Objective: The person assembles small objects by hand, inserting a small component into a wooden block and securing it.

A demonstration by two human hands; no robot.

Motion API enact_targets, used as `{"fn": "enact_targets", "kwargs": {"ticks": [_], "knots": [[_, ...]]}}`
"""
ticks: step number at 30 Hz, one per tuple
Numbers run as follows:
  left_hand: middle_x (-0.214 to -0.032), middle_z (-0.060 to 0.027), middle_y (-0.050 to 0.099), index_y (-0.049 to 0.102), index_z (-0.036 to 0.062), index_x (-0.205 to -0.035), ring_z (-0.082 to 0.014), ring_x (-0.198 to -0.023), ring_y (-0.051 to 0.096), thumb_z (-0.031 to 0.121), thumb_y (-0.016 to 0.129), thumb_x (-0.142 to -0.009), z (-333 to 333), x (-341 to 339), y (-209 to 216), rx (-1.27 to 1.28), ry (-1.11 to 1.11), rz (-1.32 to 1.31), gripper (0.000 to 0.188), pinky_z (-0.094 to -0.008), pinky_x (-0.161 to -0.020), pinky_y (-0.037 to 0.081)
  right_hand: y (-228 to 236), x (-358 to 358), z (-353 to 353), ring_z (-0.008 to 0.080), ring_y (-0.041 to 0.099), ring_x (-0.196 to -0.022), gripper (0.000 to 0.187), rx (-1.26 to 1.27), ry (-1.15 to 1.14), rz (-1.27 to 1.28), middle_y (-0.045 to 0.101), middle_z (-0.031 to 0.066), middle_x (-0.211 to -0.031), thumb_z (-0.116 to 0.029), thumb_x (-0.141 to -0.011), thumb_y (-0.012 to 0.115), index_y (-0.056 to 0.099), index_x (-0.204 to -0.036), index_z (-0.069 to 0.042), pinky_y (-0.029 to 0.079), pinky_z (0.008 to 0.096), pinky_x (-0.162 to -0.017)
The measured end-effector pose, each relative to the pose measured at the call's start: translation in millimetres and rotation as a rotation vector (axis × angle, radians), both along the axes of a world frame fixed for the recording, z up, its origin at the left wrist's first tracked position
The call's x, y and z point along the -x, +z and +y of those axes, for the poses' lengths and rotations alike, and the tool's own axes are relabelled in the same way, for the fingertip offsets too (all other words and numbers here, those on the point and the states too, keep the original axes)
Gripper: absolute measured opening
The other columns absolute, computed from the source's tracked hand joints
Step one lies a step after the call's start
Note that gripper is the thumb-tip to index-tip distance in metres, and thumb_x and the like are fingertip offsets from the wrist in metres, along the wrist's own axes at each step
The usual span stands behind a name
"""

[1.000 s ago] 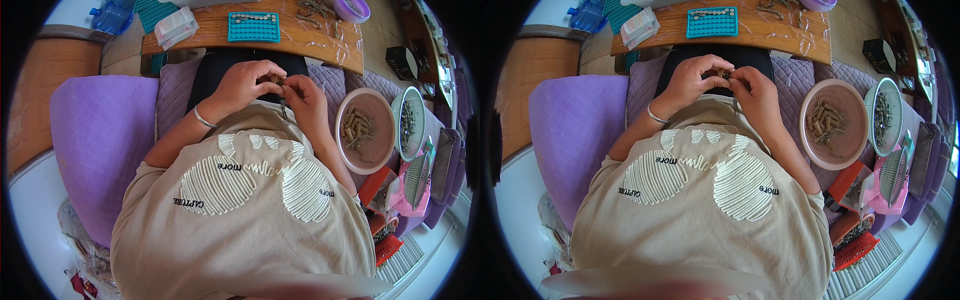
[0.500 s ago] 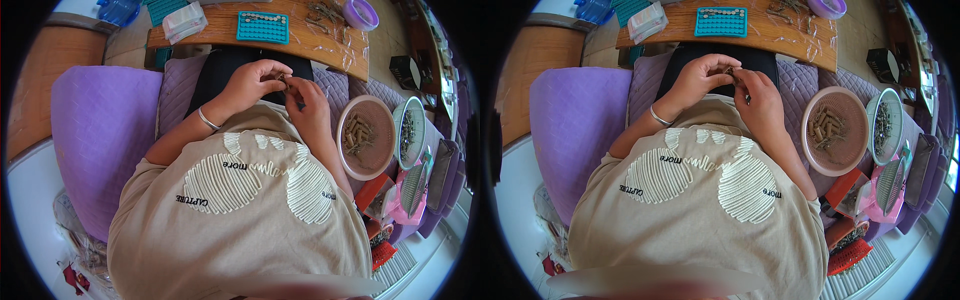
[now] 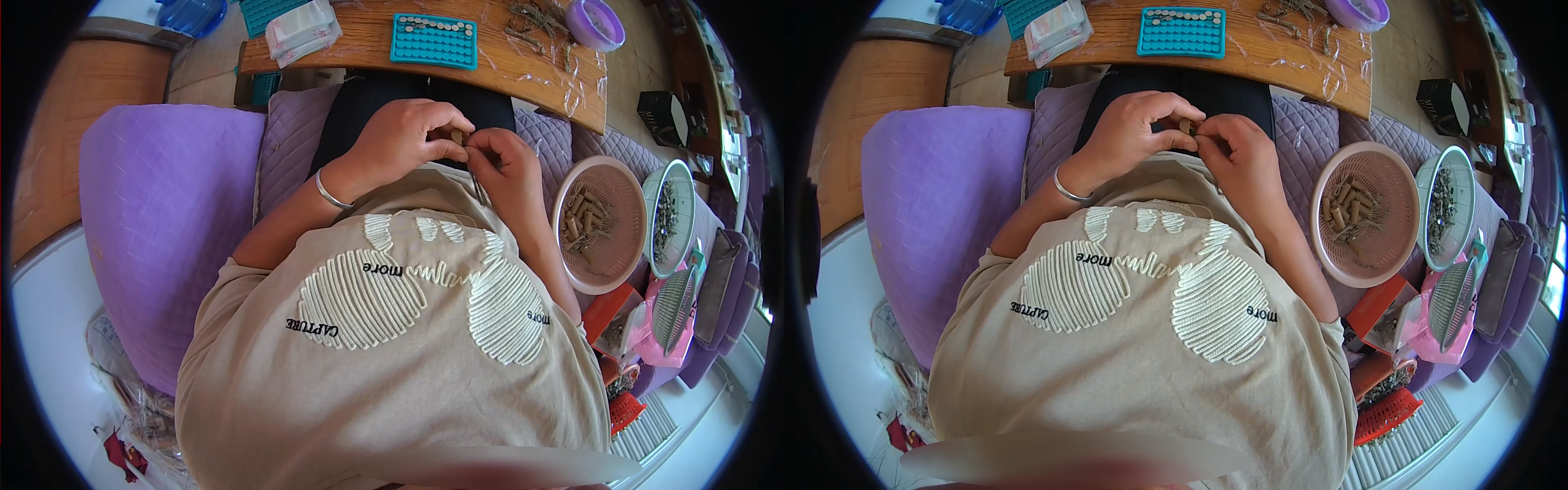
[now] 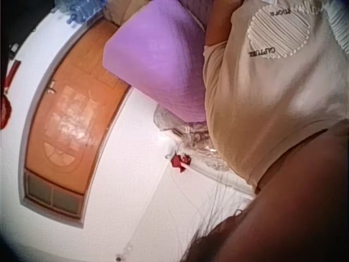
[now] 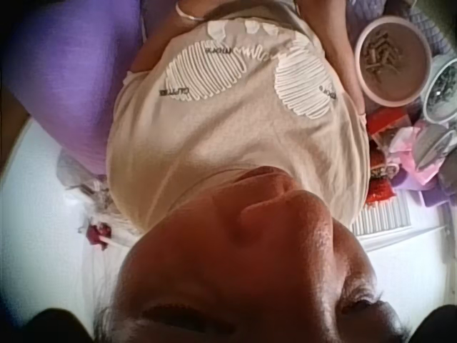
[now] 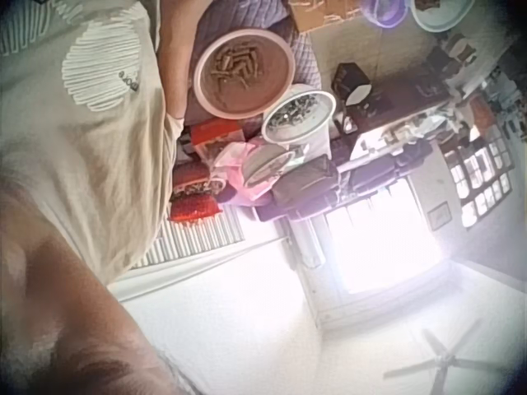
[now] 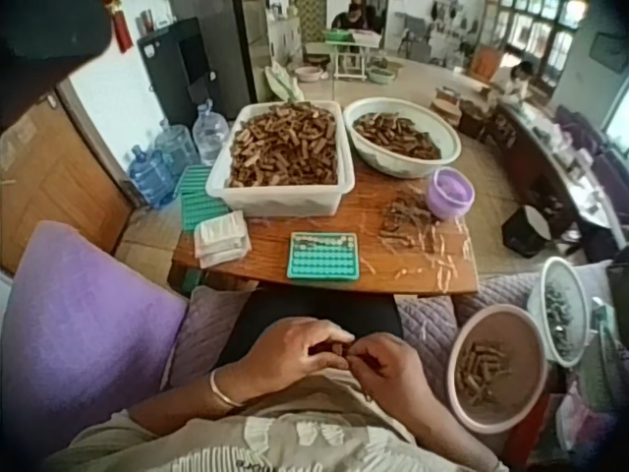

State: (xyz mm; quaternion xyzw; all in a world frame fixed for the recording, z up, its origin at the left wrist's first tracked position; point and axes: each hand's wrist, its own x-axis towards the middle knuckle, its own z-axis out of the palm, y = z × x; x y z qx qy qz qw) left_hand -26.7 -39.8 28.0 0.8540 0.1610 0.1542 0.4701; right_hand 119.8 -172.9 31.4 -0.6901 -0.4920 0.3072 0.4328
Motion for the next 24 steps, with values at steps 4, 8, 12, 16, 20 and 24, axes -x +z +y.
{"fn": "enact_targets", "kwargs": {"ticks": [4, 8, 12, 16, 20, 24], "knots": [[-0.097, -0.0046, 0.068, 0.065, 0.0039, -0.11, -0.0111, -0.088, 0.064, 0.009, 0.071, -0.082, -5, 1, -11, 0.442, 0.099, -0.091, 0.029, -0.0246, -0.08, 0.051, 8, 7, 3, 0.0267, 0.063, -0.078, 0.019, -0.049, -0.003, -0.131, 0.063, 0.0112, -0.086, 0.001, -0.077, 0.064, 0.062, -0.096, -0.003, 0.051, 0.0339, -0.067], [-0.105, -0.0061, 0.067, 0.061, 0.0014, -0.116, -0.0116, -0.096, 0.063, 0.006, 0.065, -0.087, -6, 2, -18, 0.595, 0.123, -0.098, 0.03, -0.0247, -0.086, 0.051, -3, 10, 4, 0.0269, 0.063, -0.08, 0.025, -0.091, -0.013, -0.106, 0.062, 0.0112, -0.087, 0.001, -0.075, 0.064, 0.062, -0.099, -0.005, 0.052, 0.0349, -0.069], [-0.107, -0.008, 0.066, 0.061, 0.0004, -0.117, -0.0126, -0.097, 0.063, 0.006, 0.064, -0.088, -2, 3, -17, 0.584, 0.148, -0.08, 0.03, -0.0263, -0.087, 0.051, -8, 2, 5, 0.0244, 0.062, -0.079, 0.033, -0.101, 0.057, -0.382, 0.061, 0.0097, -0.084, 0.005, -0.073, 0.063, 0.06, -0.104, -0.006, 0.052, 0.0336, -0.066], [-0.109, -0.0099, 0.066, 0.06, 0.0, -0.118, -0.0152, -0.098, 0.063, 0.004, 0.061, -0.089, -4, 4, -27, 0.894, 0.156, -0.179, 0.029, -0.029, -0.09, 0.051, -5, 3, 6, 0.0202, 0.061, -0.074, 0.034, -0.137, 0.005, -0.252, 0.06, 0.0069, -0.082, 0.005, -0.074, 0.063, 0.058, -0.106, -0.005, 0.05, 0.0317, -0.062], [-0.11, -0.0101, 0.065, 0.059, 0.0012, -0.119, -0.016, -0.099, 0.063, 0.006, 0.061, -0.09, -1, 5, -30, 1.028, 0.188, -0.221, 0.029, -0.0302, -0.091, 0.051, -14, 11, 2, 0.0158, 0.06, -0.071, 0.029, -0.102, -0.133, -0.041, 0.06, 0.0051, -0.079, 0.004, -0.076, 0.064, 0.056, -0.103, -0.005, 0.049, 0.0294, -0.061], [-0.11, -0.0101, 0.065, 0.058, 0.0013, -0.119, -0.015, -0.1, 0.062, 0.007, 0.061, -0.09, -1, 7, -29, 1.09, 0.222, -0.22, 0.03, -0.0294, -0.091, 0.051, -20, 13, 5, 0.0138, 0.059, -0.069, 0.026, -0.077, -0.135, -0.017, 0.06, 0.0046, -0.078, 0.004, -0.077, 0.065, 0.055, -0.1, -0.004, 0.048, 0.0273, -0.062]]}}
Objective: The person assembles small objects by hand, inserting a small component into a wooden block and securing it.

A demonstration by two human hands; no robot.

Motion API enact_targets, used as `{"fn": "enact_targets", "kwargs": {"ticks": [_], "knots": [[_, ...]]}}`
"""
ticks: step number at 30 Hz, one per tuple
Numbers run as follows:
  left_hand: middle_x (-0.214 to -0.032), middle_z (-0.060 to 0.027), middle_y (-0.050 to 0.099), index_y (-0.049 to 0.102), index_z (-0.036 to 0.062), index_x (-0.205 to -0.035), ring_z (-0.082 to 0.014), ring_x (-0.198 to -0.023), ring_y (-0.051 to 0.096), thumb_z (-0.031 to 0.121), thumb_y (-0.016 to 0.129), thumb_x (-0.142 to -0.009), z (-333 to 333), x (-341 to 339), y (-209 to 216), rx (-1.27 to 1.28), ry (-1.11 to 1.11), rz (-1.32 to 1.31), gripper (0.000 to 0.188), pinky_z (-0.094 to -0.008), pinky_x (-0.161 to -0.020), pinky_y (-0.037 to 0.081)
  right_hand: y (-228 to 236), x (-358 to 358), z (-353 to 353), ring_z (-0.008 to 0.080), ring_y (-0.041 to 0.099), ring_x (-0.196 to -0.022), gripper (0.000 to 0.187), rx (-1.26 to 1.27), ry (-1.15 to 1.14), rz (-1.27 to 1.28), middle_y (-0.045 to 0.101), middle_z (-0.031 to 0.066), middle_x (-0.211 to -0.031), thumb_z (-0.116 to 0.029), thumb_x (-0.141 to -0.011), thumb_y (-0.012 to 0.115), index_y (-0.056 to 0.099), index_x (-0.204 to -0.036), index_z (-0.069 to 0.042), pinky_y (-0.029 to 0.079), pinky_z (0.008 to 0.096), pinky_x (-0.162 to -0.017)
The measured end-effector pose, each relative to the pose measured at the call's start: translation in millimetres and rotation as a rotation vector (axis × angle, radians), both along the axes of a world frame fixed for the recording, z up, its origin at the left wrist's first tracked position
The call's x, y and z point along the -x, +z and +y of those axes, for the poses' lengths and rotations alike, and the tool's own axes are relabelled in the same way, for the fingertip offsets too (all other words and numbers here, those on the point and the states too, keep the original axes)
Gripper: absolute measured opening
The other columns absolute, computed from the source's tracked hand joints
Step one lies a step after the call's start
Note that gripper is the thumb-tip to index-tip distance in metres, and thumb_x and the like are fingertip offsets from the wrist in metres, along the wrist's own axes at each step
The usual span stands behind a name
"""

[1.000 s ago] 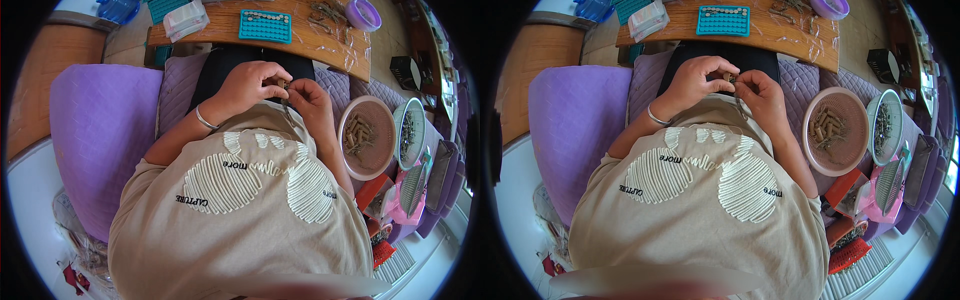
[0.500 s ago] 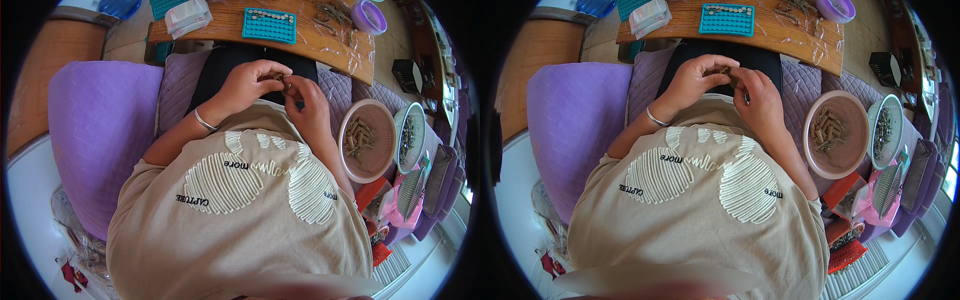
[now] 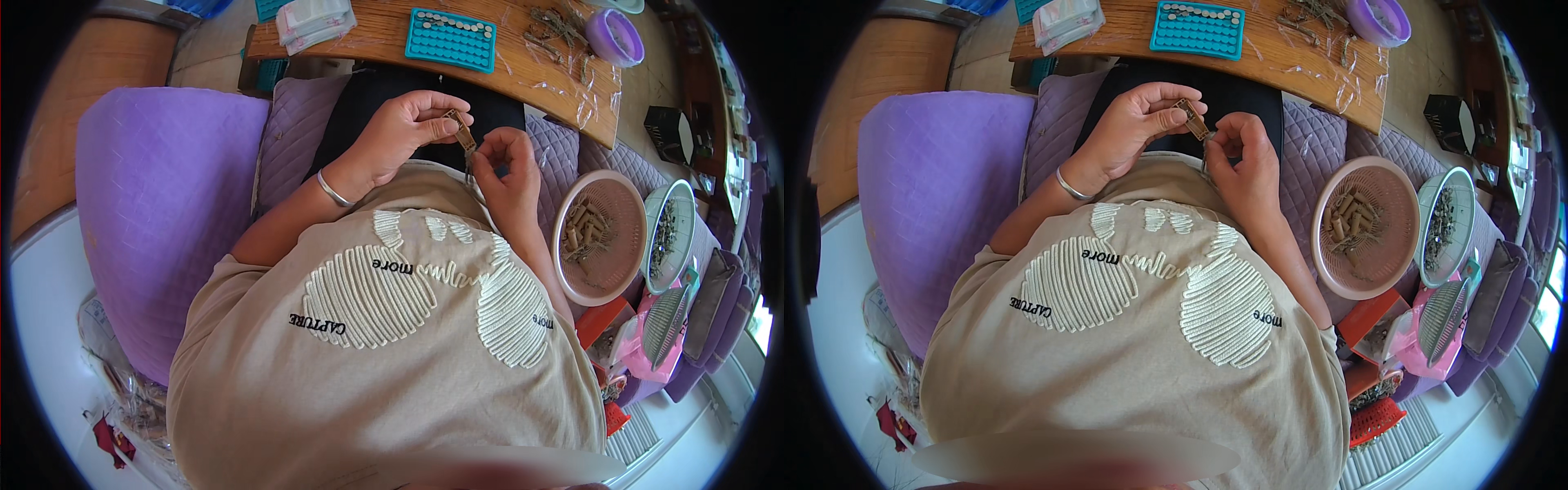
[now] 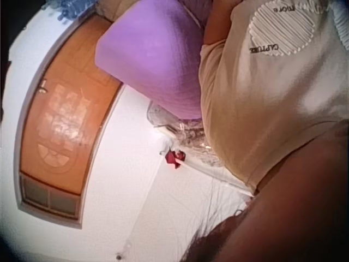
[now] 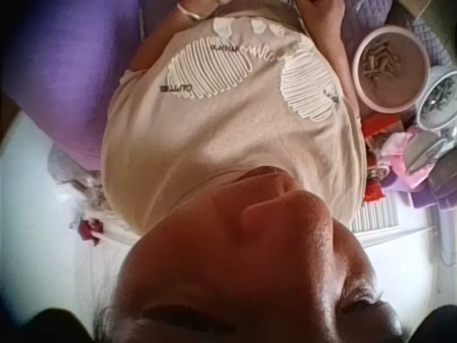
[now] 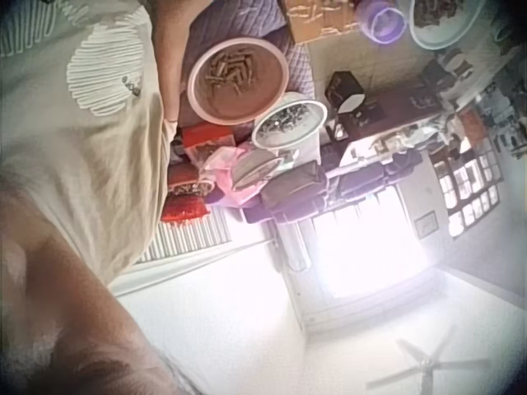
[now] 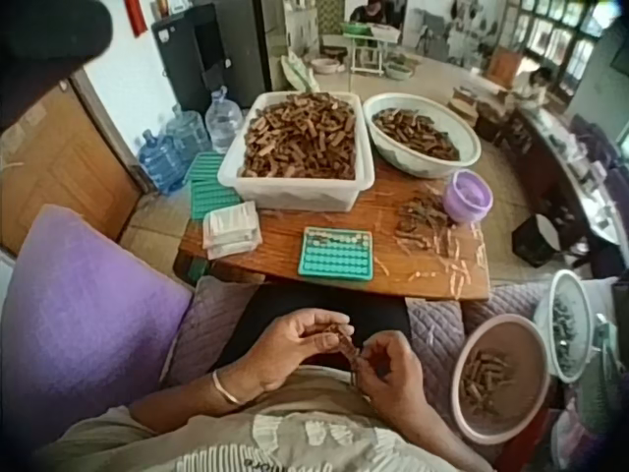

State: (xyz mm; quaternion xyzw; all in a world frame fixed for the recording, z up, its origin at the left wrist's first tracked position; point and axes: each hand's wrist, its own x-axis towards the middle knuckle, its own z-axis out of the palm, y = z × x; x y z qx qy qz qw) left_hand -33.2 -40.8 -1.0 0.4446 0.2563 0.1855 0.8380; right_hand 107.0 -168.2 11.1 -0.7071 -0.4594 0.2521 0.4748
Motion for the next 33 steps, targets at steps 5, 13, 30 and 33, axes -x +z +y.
{"fn": "enact_targets", "kwargs": {"ticks": [5, 13, 30, 33], "knots": [[-0.11, -0.0095, 0.065, 0.058, 0.0016, -0.119, -0.0149, -0.1, 0.062, 0.009, 0.062, -0.09, 4, 2, -7, 0.1, 0.037, -0.027, 0.03, -0.0293, -0.092, 0.051, -8, -3, 7, 0.0159, 0.059, -0.068, 0.027, -0.091, 0.081, -0.134, 0.058, 0.0067, -0.079, 0.005, -0.076, 0.065, 0.054, -0.099, -0.003, 0.049, 0.0282, -0.061], [-0.109, -0.0092, 0.065, 0.058, 0.0016, -0.118, -0.0152, -0.101, 0.063, 0.009, 0.062, -0.09, 12, 2, -8, 0.121, 0.077, 0.027, 0.029, -0.0285, -0.091, 0.051, -12, -4, 23, 0.0203, 0.058, -0.065, 0.03, -0.145, 0.023, -0.31, 0.057, 0.0082, -0.077, 0.008, -0.071, 0.064, 0.054, -0.096, -0.003, 0.048, 0.032, -0.06], [-0.109, -0.0102, 0.065, 0.059, 0.0019, -0.118, -0.0145, -0.099, 0.063, 0.01, 0.061, -0.091, 16, -1, -16, 0.221, 0.167, 0.01, 0.028, -0.0277, -0.09, 0.052, -15, -4, 39, 0.021, 0.06, -0.066, 0.035, -0.147, 0.033, -0.264, 0.06, 0.0073, -0.081, 0.004, -0.07, 0.07, 0.055, -0.102, -0.003, 0.05, 0.0315, -0.063], [-0.109, -0.01, 0.065, 0.059, 0.0014, -0.118, -0.0147, -0.099, 0.063, 0.008, 0.061, -0.091, 15, -2, -12, 0.11, 0.163, 0.028, 0.027, -0.0281, -0.089, 0.052, -18, -2, 33, 0.019, 0.061, -0.069, 0.035, -0.079, 0.0, -0.055, 0.062, 0.0075, -0.082, 0.001, -0.073, 0.073, 0.055, -0.103, -0.003, 0.05, 0.0297, -0.065]]}}
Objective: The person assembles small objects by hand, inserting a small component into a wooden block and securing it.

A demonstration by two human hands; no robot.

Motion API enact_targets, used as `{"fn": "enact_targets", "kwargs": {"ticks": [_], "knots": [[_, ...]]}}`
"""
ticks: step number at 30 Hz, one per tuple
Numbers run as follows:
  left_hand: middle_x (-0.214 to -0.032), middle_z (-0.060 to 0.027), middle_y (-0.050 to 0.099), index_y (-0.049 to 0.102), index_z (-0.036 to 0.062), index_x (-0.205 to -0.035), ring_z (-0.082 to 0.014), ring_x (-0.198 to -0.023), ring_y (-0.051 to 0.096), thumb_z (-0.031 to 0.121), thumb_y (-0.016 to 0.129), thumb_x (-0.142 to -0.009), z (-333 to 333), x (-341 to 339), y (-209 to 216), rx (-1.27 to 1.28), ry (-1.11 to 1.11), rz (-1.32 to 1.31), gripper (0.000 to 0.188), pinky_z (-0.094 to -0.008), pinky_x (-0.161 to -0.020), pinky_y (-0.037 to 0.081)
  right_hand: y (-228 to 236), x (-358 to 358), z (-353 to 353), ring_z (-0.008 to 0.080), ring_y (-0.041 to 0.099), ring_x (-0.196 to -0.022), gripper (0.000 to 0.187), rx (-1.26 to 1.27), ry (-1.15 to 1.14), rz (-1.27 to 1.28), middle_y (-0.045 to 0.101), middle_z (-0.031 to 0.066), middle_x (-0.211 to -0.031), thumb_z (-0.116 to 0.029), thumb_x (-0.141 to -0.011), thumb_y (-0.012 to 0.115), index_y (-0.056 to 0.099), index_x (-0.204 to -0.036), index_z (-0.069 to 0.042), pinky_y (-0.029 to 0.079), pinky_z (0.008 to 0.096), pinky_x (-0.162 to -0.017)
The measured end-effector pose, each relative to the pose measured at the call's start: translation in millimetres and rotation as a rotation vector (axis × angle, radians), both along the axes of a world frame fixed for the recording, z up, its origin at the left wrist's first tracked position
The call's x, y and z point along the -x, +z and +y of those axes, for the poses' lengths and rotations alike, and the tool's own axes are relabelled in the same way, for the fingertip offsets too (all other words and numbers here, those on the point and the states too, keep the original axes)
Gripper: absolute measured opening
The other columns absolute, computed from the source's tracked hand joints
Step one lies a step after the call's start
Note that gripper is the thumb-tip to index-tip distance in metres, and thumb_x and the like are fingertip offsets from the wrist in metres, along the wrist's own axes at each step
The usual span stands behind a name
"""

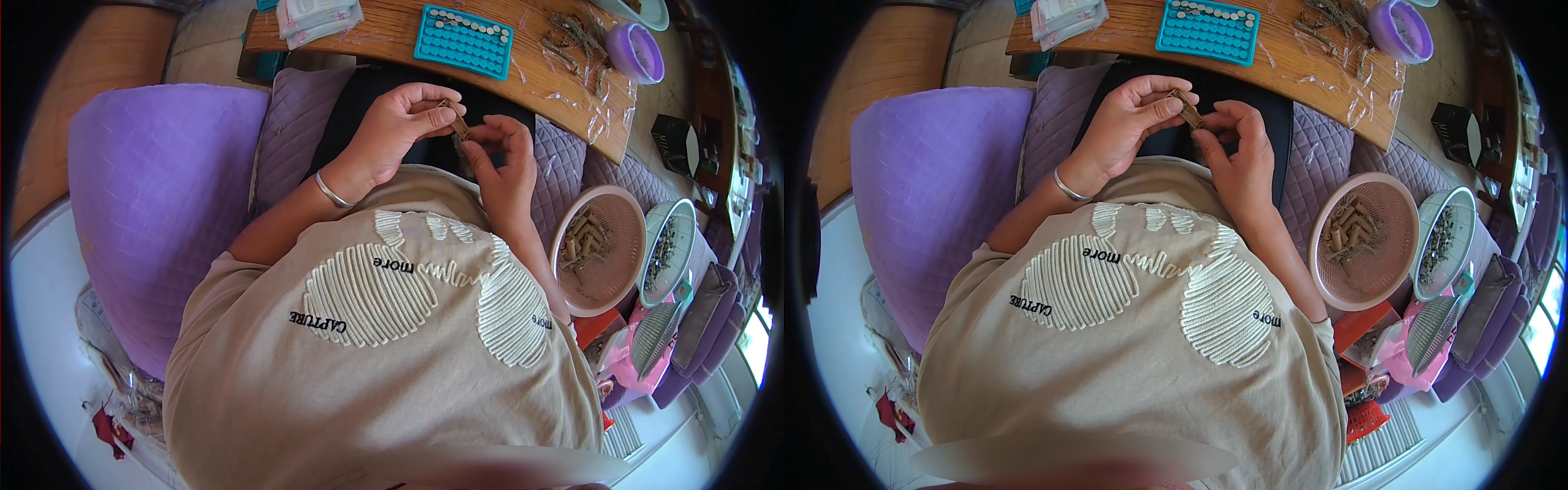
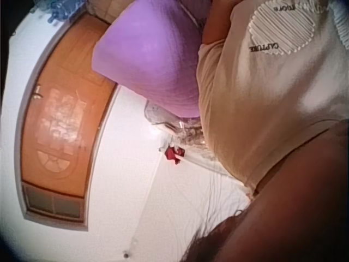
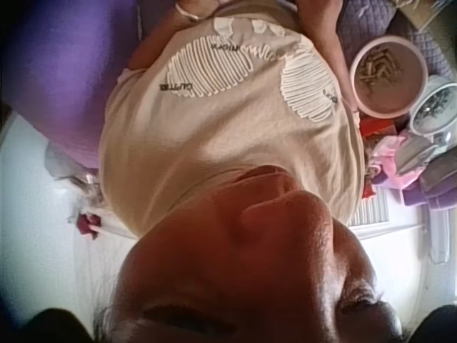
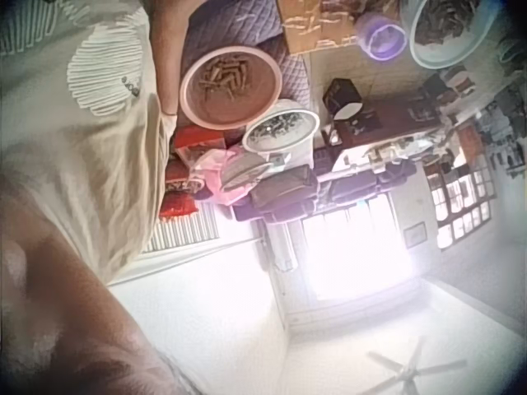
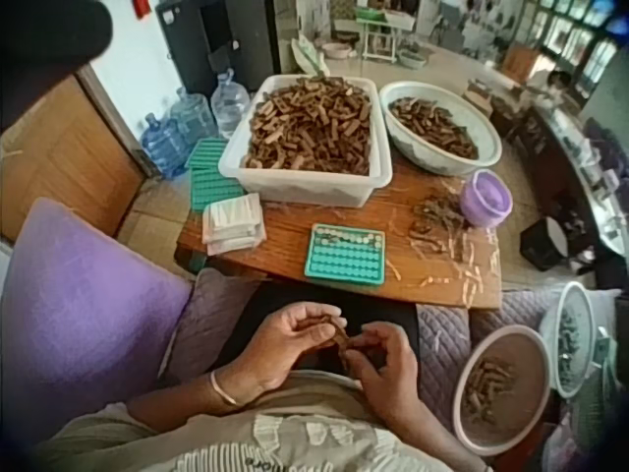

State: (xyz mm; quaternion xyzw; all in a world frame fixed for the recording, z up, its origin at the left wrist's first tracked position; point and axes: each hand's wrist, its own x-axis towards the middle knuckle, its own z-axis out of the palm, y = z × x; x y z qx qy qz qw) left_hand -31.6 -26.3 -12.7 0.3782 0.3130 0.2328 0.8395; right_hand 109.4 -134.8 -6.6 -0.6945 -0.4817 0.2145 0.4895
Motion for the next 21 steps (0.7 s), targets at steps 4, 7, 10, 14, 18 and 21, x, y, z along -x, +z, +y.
{"fn": "enact_targets", "kwargs": {"ticks": [4, 7, 10, 14, 18, 21], "knots": [[-0.109, -0.0095, 0.065, 0.058, 0.0009, -0.117, -0.015, -0.099, 0.063, 0.007, 0.061, -0.091, 0, 2, 1, -0.097, -0.009, 0.028, 0.027, -0.0283, -0.089, 0.052, -7, -3, -5, 0.0146, 0.06, -0.07, 0.03, 0.024, -0.032, 0.189, 0.063, 0.0064, -0.081, 0.002, -0.078, 0.07, 0.054, -0.103, -0.003, 0.049, 0.0271, -0.064], [-0.109, -0.0094, 0.065, 0.058, 0.0011, -0.117, -0.015, -0.098, 0.063, 0.007, 0.061, -0.091, -2, 2, 1, -0.108, -0.017, 0.029, 0.027, -0.0282, -0.088, 0.052, 1, -2, -5, 0.0128, 0.06, -0.07, 0.028, 0.067, -0.048, 0.192, 0.062, 0.0057, -0.081, 0.002, -0.079, 0.069, 0.054, -0.102, -0.003, 0.048, 0.0254, -0.063], [-0.109, -0.0094, 0.066, 0.059, 0.0013, -0.117, -0.0149, -0.098, 0.063, 0.007, 0.061, -0.091, -4, 3, 3, -0.085, -0.011, 0.02, 0.027, -0.0282, -0.088, 0.052, 0, -1, -5, 0.0115, 0.059, -0.068, 0.025, 0.018, -0.002, 0.068, 0.062, 0.0053, -0.081, 0.002, -0.08, 0.068, 0.054, -0.101, -0.004, 0.048, 0.0251, -0.062], [-0.109, -0.0093, 0.066, 0.059, 0.0018, -0.117, -0.0146, -0.099, 0.063, 0.008, 0.061, -0.091, -3, 5, 4, -0.03, 0.001, -0.018, 0.028, -0.0281, -0.089, 0.052, 1, 0, -5, 0.0107, 0.058, -0.068, 0.023, 0.045, -0.021, 0.208, 0.062, 0.0045, -0.082, 0.001, -0.081, 0.068, 0.055, -0.1, -0.004, 0.048, 0.0247, -0.062], [-0.109, -0.0093, 0.066, 0.059, 0.0021, -0.117, -0.0145, -0.099, 0.063, 0.009, 0.061, -0.091, -2, 5, 5, -0.011, 0.018, -0.028, 0.027, -0.0283, -0.09, 0.052, -7, 0, -6, 0.0103, 0.059, -0.069, 0.022, -0.007, 0.009, 0.221, 0.062, 0.0037, -0.081, 0.001, -0.081, 0.069, 0.056, -0.098, -0.004, 0.048, 0.0246, -0.062], [-0.109, -0.0095, 0.066, 0.059, 0.002, -0.117, -0.0145, -0.099, 0.063, 0.009, 0.061, -0.091, -2, 5, 4, 0.003, 0.034, -0.032, 0.027, -0.0286, -0.09, 0.052, -6, 2, -5, 0.0107, 0.06, -0.069, 0.022, -0.009, -0.005, 0.205, 0.062, 0.0041, -0.081, 0.002, -0.08, 0.069, 0.057, -0.098, -0.004, 0.049, 0.0247, -0.062]]}}
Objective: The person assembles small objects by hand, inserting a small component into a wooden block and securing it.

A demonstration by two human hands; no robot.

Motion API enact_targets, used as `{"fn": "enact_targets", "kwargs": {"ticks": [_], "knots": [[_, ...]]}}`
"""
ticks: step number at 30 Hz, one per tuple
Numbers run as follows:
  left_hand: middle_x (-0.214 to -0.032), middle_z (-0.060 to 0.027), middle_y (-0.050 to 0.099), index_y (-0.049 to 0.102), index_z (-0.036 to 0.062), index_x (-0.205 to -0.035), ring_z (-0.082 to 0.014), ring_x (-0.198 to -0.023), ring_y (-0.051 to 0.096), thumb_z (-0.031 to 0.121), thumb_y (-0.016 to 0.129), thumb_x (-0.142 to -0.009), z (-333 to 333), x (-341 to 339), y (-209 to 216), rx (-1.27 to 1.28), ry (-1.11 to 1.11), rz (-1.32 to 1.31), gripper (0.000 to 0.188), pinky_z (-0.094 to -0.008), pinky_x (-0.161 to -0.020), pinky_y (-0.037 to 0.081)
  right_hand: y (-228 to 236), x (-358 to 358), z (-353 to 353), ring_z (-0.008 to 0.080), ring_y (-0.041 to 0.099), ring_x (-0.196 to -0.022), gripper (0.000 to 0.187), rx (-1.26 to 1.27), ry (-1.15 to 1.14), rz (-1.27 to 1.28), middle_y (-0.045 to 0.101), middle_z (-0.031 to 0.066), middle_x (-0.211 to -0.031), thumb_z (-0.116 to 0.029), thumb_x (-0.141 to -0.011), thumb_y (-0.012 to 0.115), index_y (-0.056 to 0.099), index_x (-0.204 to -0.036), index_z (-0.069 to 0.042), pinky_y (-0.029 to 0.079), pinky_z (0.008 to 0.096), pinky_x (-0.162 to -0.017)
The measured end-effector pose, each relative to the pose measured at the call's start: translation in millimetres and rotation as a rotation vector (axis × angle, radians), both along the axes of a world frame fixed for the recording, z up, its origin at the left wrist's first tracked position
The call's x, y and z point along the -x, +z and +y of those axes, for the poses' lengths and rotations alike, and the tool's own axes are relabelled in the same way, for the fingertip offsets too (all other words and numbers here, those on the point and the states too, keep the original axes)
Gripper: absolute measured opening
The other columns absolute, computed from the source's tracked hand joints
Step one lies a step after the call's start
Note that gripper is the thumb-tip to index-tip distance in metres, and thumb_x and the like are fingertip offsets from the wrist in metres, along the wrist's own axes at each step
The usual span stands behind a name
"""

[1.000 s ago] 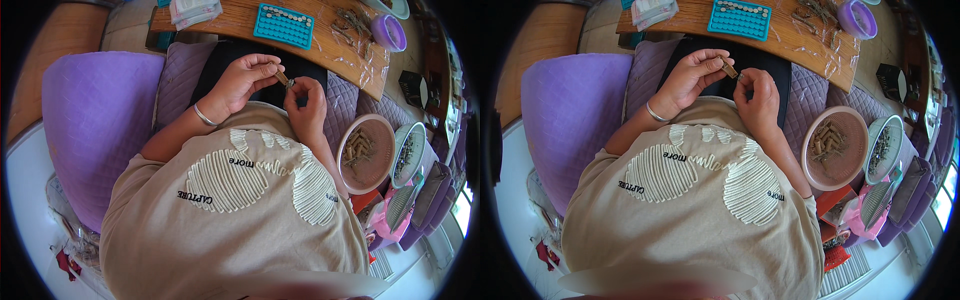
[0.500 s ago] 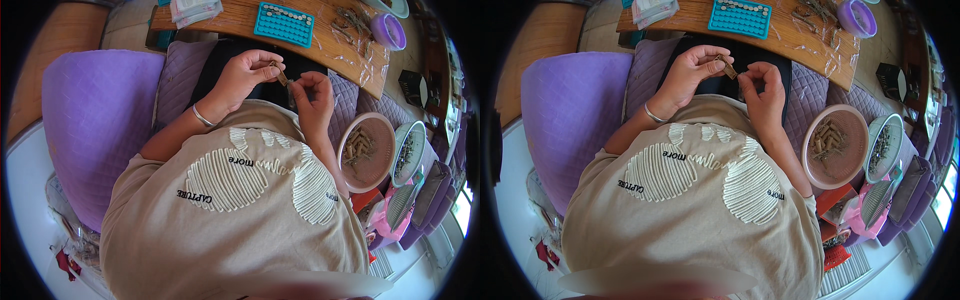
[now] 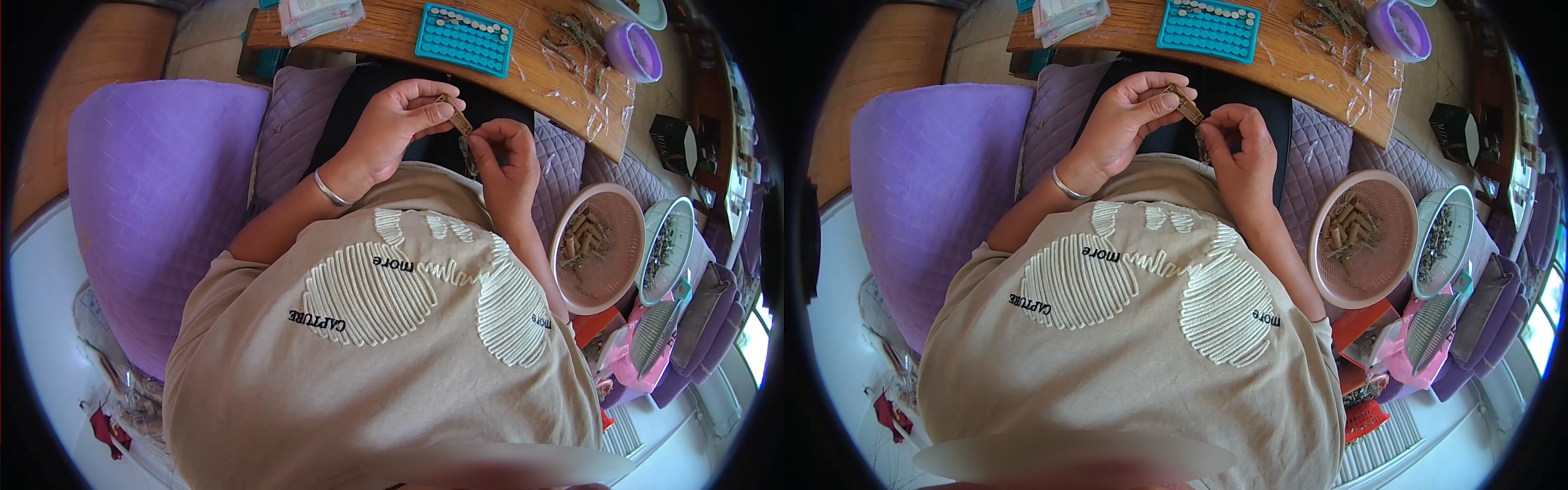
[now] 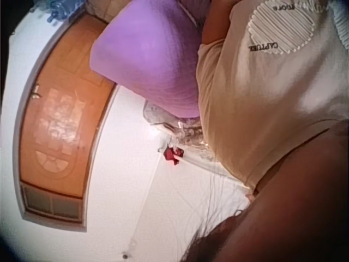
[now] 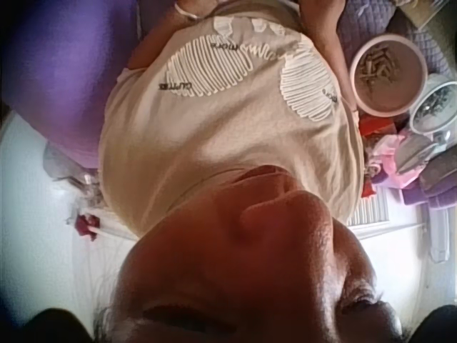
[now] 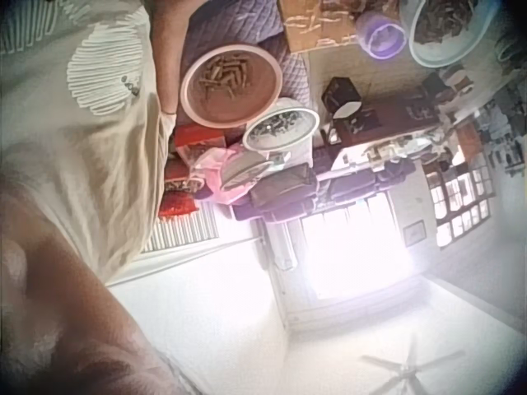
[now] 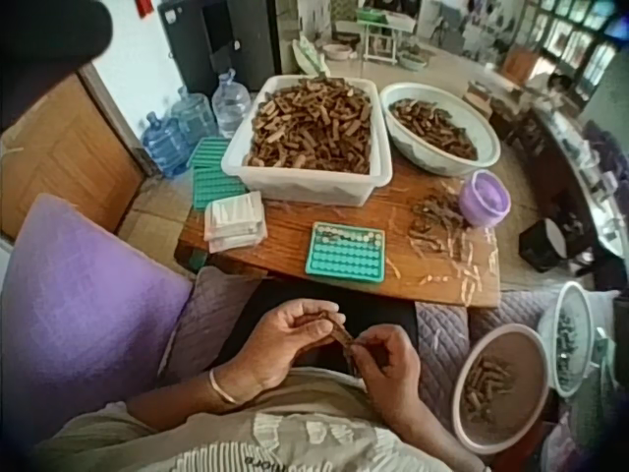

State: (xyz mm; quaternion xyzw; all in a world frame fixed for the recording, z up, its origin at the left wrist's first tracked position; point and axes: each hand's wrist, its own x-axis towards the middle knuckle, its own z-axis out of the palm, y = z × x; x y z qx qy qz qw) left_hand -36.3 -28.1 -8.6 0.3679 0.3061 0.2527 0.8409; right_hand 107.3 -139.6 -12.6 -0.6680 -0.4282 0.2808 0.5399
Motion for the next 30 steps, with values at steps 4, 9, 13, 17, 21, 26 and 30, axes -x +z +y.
{"fn": "enact_targets", "kwargs": {"ticks": [4, 9, 13, 17, 21, 26, 30], "knots": [[-0.109, -0.0099, 0.066, 0.059, 0.0016, -0.117, -0.0147, -0.099, 0.064, 0.008, 0.061, -0.091, 0, -1, -3, 0.034, 0.0, 0.004, 0.027, -0.0287, -0.09, 0.052, 7, 2, 1, 0.0144, 0.061, -0.07, 0.023, -0.011, 0.012, -0.147, 0.062, 0.0064, -0.081, 0.004, -0.08, 0.066, 0.057, -0.099, -0.004, 0.05, 0.0264, -0.063], [-0.109, -0.0108, 0.066, 0.059, 0.0012, -0.117, -0.0151, -0.098, 0.064, 0.007, 0.061, -0.09, -1, -1, -3, 0.018, -0.012, 0.019, 0.027, -0.0286, -0.089, 0.053, 5, 2, 3, 0.0194, 0.061, -0.068, 0.026, -0.035, -0.013, -0.284, 0.061, 0.0088, -0.081, 0.005, -0.077, 0.066, 0.057, -0.099, -0.004, 0.05, 0.03, -0.063], [-0.109, -0.0111, 0.065, 0.059, 0.0008, -0.117, -0.0152, -0.098, 0.064, 0.007, 0.062, -0.09, -1, -2, -3, 0.014, -0.008, 0.015, 0.028, -0.0289, -0.089, 0.053, 3, 3, 4, 0.0215, 0.06, -0.069, 0.029, -0.021, -0.034, -0.359, 0.061, 0.008, -0.078, 0.005, -0.073, 0.067, 0.057, -0.098, -0.004, 0.049, 0.0329, -0.063], [-0.109, -0.011, 0.065, 0.059, 0.0007, -0.117, -0.0152, -0.098, 0.064, 0.007, 0.063, -0.089, 0, -2, -5, 0.05, 0.013, 0.007, 0.028, -0.0291, -0.089, 0.053, 4, 2, 7, 0.0234, 0.06, -0.069, 0.029, -0.036, -0.001, -0.412, 0.06, 0.0071, -0.076, 0.006, -0.072, 0.066, 0.058, -0.098, -0.005, 0.048, 0.0349, -0.063], [-0.109, -0.011, 0.066, 0.059, 0.0008, -0.117, -0.0154, -0.098, 0.064, 0.008, 0.063, -0.09, 2, -2, -6, 0.058, 0.012, -0.003, 0.028, -0.029, -0.089, 0.053, 5, -3, 10, 0.026, 0.059, -0.07, 0.027, -0.076, 0.1, -0.503, 0.06, 0.0073, -0.075, 0.004, -0.072, 0.066, 0.063, -0.096, -0.007, 0.047, 0.0375, -0.064], [-0.108, -0.0111, 0.066, 0.054, 0.0027, -0.118, -0.0161, -0.099, 0.064, 0.009, 0.062, -0.091, 4, 0, -13, 0.048, 0.035, 0.025, 0.029, -0.0302, -0.089, 0.053, 4, -4, 17, 0.0271, 0.059, -0.076, 0.026, 0.016, 0.234, -0.422, 0.061, 0.0087, -0.08, -0.001, -0.073, 0.07, 0.068, -0.098, -0.008, 0.047, 0.0374, -0.068], [-0.108, -0.0119, 0.065, 0.052, 0.0041, -0.113, -0.0177, -0.098, 0.064, 0.009, 0.062, -0.091, 16, 1, -33, 0.091, 0.094, -0.017, 0.025, -0.0314, -0.088, 0.053, 10, -14, 38, 0.0282, 0.06, -0.085, 0.025, -0.047, 0.299, -0.397, 0.061, 0.0108, -0.089, -0.007, -0.072, 0.074, 0.07, -0.097, -0.008, 0.048, 0.0368, -0.075]]}}
